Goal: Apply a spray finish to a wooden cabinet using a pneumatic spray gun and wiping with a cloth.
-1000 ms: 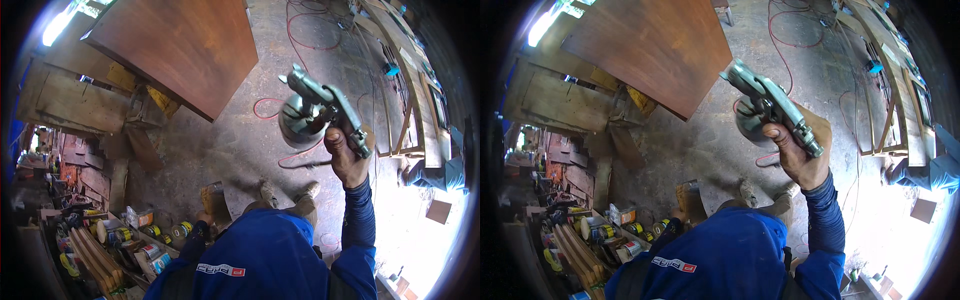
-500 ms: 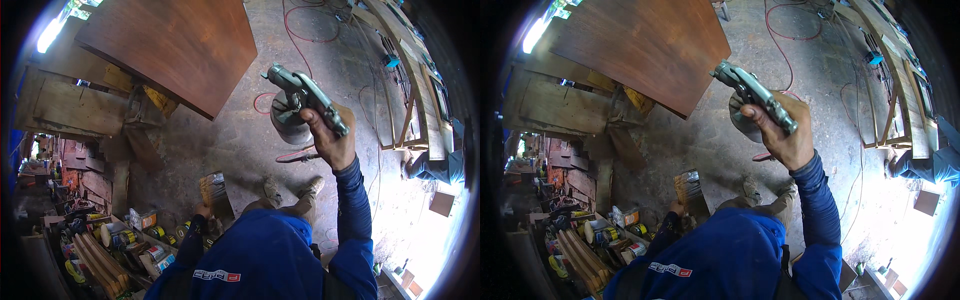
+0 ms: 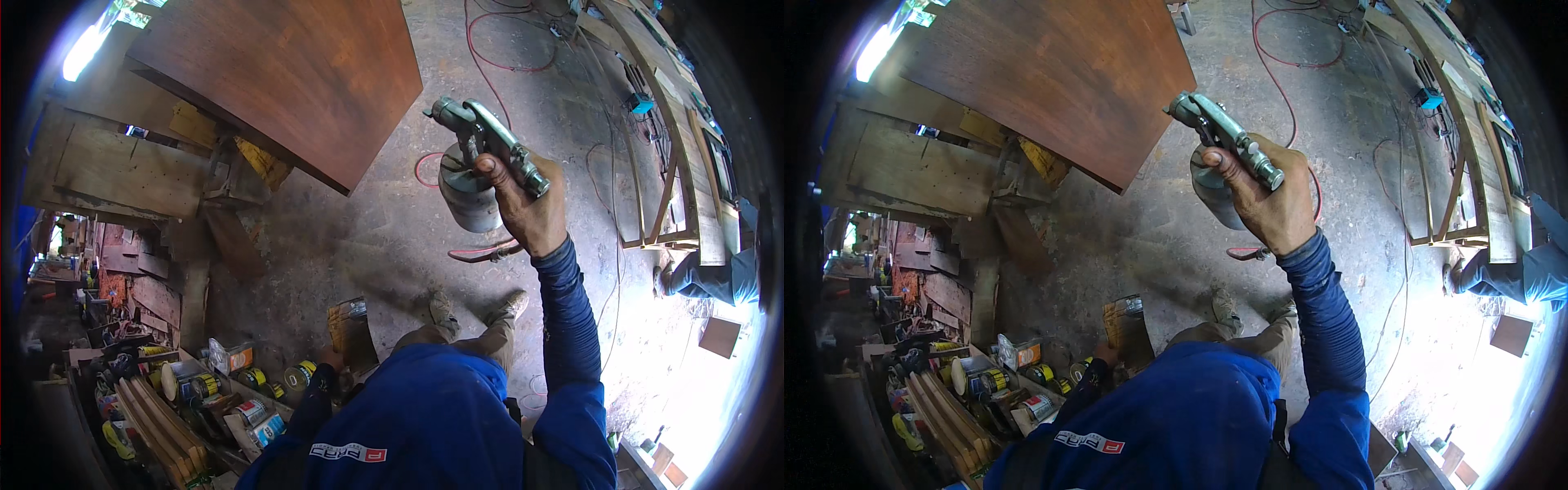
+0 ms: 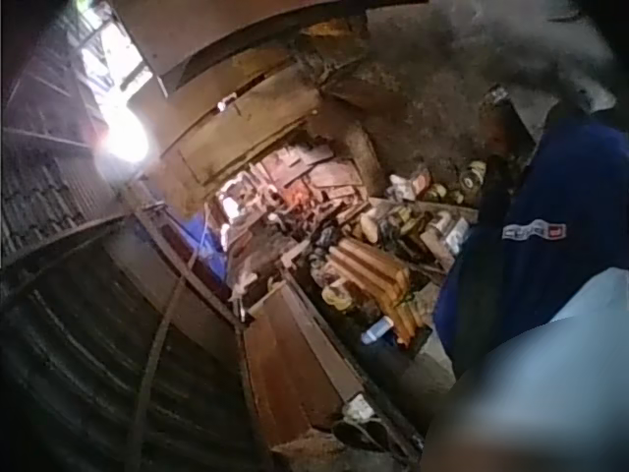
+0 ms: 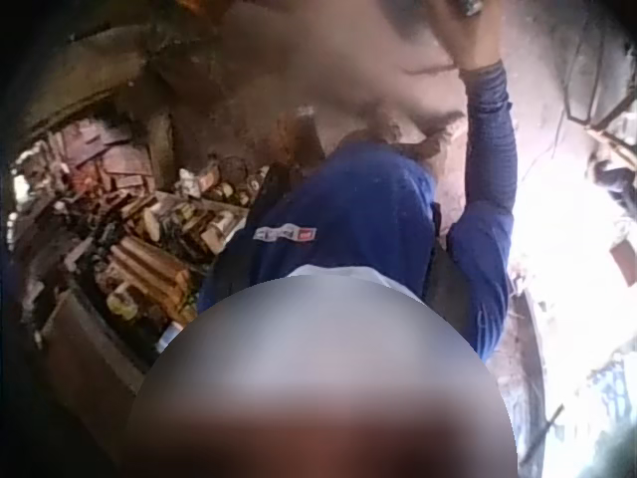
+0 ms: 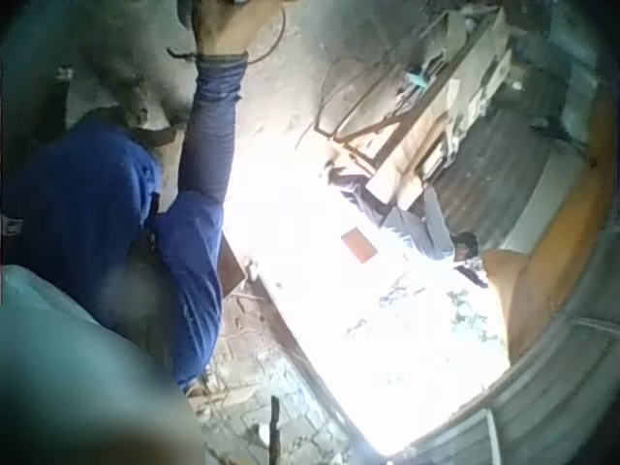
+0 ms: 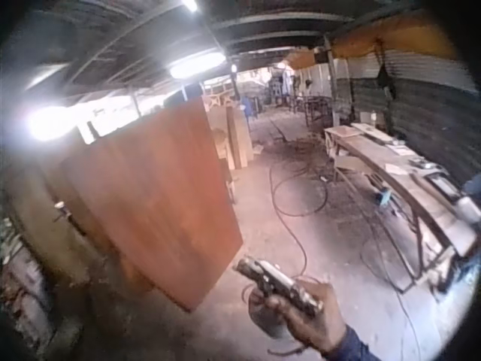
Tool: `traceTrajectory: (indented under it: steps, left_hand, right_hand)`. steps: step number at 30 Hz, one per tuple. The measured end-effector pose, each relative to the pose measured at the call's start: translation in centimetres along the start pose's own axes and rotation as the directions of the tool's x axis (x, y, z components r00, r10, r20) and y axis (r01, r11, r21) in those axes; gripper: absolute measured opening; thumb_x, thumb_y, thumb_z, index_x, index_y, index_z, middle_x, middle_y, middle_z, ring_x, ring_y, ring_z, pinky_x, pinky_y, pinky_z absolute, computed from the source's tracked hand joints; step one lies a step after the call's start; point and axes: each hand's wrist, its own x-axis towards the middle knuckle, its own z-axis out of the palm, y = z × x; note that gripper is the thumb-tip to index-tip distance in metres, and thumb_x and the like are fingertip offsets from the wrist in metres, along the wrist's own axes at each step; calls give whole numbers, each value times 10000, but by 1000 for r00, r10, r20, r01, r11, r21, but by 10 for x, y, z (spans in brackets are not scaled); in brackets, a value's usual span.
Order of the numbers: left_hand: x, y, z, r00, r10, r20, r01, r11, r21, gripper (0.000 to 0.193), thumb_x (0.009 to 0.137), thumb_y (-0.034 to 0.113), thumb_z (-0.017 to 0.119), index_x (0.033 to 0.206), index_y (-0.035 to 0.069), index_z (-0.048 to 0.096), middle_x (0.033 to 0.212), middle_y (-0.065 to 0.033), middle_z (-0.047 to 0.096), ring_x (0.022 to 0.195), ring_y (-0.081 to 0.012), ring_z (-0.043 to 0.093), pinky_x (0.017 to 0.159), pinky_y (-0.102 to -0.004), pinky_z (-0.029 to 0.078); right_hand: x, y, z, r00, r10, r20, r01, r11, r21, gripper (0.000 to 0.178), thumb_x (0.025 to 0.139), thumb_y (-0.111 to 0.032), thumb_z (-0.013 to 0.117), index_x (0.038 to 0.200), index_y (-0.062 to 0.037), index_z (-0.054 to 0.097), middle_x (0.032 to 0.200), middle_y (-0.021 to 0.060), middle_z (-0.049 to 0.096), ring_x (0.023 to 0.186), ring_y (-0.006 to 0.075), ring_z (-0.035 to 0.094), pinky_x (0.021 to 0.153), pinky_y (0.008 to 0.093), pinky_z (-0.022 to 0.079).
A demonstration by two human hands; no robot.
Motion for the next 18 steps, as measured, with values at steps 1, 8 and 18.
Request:
traceTrajectory:
  steps: [1,8,18]
  left_hand:
    - [-1,0,-1,1000,16,6,-16,1000,-23,326,831,272,614,995,3,695,984,-250,689,970,-429,649,839,-480,509]
    - [-28,58,-40,998,-31,50,32,999,-13,403,823,325,635,1061,5,691,1018,-253,688,1002,-426,644,842,-473,506]
    - [-21,57,-34,998,-46,52,48,998,-36,537,812,462,672,1103,11,685,1078,-260,679,1031,-430,637,858,-460,504]
  right_hand:
    - [0,2,1,998,-56,-10,57,998,19,374,894,-348,727,966,19,713,678,69,659,597,105,598,535,279,471]
    - [-3,3,3,998,69,8,-69,997,-22,381,893,-353,727,966,20,710,706,80,670,605,113,603,551,281,480]
    - [-6,-2,9,999,-22,-48,26,997,74,413,889,-391,723,956,17,716,666,72,662,571,108,590,514,280,459]
